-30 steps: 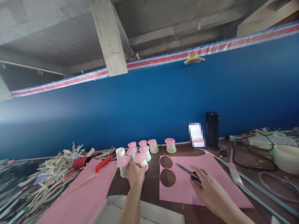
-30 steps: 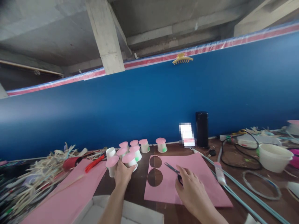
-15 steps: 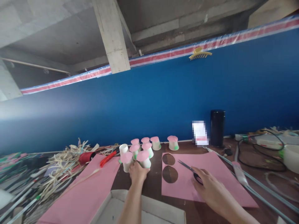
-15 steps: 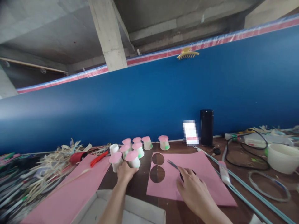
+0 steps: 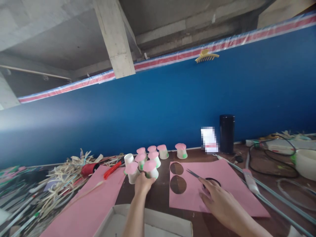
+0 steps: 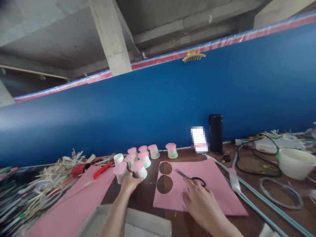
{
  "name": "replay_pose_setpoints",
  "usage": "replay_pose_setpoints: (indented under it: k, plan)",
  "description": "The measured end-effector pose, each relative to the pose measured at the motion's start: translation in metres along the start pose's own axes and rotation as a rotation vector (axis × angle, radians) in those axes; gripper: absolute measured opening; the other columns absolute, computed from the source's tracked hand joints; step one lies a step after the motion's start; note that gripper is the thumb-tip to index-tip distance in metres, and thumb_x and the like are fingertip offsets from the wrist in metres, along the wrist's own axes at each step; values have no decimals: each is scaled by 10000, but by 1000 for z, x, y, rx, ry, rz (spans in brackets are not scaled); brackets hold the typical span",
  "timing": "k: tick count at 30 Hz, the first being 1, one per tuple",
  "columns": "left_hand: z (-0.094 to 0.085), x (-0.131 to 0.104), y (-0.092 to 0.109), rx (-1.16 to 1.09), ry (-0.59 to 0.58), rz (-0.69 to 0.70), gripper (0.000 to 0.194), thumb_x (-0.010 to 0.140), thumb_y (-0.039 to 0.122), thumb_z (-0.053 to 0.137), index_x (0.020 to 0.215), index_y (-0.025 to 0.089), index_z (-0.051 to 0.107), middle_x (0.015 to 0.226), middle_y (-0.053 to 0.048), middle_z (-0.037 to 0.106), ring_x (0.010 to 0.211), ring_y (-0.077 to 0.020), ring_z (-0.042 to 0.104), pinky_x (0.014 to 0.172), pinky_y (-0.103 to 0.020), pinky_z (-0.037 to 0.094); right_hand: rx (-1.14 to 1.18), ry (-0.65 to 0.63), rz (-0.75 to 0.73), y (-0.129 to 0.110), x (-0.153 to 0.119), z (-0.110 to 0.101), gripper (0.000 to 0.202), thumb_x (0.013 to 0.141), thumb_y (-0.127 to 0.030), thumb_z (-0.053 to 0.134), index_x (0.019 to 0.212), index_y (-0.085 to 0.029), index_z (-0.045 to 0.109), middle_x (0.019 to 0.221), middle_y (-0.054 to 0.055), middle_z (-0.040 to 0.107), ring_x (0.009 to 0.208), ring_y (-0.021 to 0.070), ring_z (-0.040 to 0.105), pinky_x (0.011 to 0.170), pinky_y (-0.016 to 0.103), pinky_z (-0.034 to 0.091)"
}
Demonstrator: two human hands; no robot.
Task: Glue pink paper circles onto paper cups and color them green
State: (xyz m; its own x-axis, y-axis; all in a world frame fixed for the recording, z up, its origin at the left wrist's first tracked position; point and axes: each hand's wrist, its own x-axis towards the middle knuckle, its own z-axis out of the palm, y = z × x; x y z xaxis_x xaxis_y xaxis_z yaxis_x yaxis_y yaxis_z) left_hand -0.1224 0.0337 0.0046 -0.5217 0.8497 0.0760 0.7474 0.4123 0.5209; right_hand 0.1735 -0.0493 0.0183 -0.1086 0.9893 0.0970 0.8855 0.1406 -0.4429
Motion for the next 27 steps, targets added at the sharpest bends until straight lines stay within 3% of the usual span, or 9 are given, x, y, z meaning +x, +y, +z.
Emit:
replay_pose_setpoints:
  k: [4, 13, 22, 27]
  plan:
    - [5, 7, -7, -68, -120, 79, 505, 630, 350, 716, 1088, 198, 570, 1049, -56, 690, 952, -217, 638, 745, -244, 470, -3, -12, 1, -2, -1, -1, 517, 856, -333, 347, 1351, -212, 437, 1292, 120, 538, 1109, 299, 560, 870, 412, 430]
    - [4, 8, -7, -89, -184, 82, 497, 666, 383, 653, 1113, 199, 537, 1119, -104, 659, 1017, -268, 613, 805, -313, 460, -30, -77, 14, -5, -1, -1, 537, 860, -318, 353, 1379, -192, 419, 1390, 118, 474, 1220, 307, 492, 945, 437, 400]
    - [-3, -6, 4, -58, -134, 40, 522, 682, 434, 613, 1132, 187, 516, 1162, -156, 632, 1058, -314, 591, 827, -383, 445, -16, -78, -23, -3, -1, 2, 525, 864, -339, 346, 1354, -180, 446, 1407, 117, 455, 1261, 306, 456, 956, 445, 407]
    - [-4, -20, 15, -34, -59, -16, 547, 703, 503, 576, 1133, 176, 491, 1072, -175, 664, 1013, -339, 613, 780, -390, 455, -18, -76, -25, -3, -1, 3, 526, 867, -352, 334, 1350, -182, 453, 1414, 115, 447, 1265, 301, 453, 964, 440, 404]
